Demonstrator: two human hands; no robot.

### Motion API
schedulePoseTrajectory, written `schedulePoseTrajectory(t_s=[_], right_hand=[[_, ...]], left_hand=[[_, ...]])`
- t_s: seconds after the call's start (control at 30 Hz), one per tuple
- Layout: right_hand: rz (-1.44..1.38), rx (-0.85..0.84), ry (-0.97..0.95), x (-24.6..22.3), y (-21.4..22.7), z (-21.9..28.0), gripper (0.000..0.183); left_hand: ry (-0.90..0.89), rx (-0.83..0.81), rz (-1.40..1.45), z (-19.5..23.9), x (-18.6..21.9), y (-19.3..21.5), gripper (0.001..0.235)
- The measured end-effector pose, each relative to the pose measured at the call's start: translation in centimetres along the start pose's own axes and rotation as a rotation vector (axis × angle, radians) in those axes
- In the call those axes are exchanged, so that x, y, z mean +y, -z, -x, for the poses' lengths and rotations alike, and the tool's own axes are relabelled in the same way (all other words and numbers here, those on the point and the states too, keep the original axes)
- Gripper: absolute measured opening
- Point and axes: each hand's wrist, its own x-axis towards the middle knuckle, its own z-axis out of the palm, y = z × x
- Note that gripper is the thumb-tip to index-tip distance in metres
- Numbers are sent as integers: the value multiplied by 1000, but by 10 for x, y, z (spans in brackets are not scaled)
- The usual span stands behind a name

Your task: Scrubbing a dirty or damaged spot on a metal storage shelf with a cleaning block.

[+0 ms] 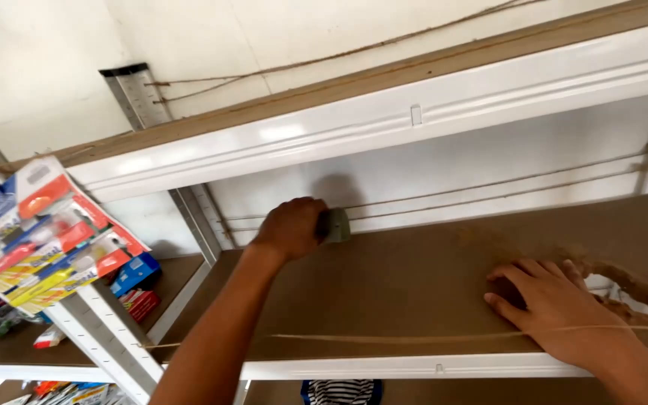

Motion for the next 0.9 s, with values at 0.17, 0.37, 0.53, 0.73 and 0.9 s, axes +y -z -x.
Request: schedulePoseTrajectory(t_s=[0.17,0.37,0.53,0.73,0.9], right_hand=[[-26,25,18,-1,5,2,41],[-44,48,20,2,-2,-2,42],[-3,3,-7,-4,5,1,44],[10,1,4,-2,1,-2,50],[1,17,6,-2,2,1,49]], left_hand=[[-36,6,-210,-51,11,-72,26],[-13,-85,-55,-53,17,-62,29],[-55,113,-208,-62,13,-102,23],[15,-138,44,-15,43,-50,21],[-41,-307,217,29,63,-5,34]])
